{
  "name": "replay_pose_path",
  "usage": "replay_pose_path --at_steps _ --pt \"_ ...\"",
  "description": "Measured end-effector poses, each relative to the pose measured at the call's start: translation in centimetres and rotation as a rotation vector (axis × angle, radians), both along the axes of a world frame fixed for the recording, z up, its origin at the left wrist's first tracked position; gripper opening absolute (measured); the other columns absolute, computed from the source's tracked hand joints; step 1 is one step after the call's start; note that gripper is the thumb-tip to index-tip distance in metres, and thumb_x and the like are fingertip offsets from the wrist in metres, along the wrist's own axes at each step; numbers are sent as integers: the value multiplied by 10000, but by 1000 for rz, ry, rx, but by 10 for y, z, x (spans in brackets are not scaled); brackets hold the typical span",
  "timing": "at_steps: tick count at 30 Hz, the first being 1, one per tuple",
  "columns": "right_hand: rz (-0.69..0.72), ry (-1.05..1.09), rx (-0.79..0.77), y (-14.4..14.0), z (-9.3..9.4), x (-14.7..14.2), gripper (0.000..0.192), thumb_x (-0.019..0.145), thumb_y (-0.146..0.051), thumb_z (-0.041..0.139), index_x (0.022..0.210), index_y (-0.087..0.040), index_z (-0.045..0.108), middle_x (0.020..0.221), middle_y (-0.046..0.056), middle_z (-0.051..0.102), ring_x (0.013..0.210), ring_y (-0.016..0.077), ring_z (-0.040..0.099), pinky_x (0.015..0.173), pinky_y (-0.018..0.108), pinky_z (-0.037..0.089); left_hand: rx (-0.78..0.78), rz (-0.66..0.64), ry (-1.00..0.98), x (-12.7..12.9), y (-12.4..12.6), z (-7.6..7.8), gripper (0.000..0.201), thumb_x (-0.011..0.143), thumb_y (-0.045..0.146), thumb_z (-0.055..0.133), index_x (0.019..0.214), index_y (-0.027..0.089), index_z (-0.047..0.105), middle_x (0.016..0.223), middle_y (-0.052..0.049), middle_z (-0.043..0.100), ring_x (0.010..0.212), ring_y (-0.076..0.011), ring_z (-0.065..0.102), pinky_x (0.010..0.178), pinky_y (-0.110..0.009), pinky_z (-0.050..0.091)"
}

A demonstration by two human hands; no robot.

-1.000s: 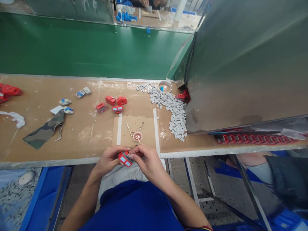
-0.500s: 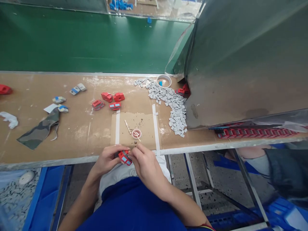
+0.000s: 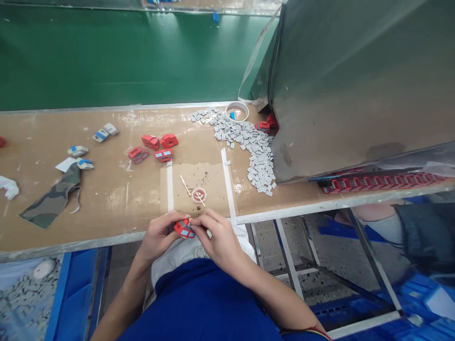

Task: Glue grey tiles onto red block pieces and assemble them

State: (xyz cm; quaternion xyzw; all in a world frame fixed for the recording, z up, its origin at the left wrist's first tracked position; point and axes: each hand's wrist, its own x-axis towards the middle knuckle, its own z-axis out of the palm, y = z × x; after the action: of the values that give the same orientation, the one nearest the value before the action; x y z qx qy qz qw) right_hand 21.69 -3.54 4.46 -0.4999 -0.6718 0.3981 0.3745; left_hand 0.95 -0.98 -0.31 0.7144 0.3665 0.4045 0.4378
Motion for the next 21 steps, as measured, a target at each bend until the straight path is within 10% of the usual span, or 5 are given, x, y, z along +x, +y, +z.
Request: replay_pose_path --at_steps 21 --pt "-88 43 44 -11 -6 -8 225 969 -58 527 1077 -210 653 1034 77 730 951 169 730 835 269 584 -23 -32 -37 -2 3 2 230 938 288 737 1152 204 733 956 -81 805 828 -178 758 750 -244 586"
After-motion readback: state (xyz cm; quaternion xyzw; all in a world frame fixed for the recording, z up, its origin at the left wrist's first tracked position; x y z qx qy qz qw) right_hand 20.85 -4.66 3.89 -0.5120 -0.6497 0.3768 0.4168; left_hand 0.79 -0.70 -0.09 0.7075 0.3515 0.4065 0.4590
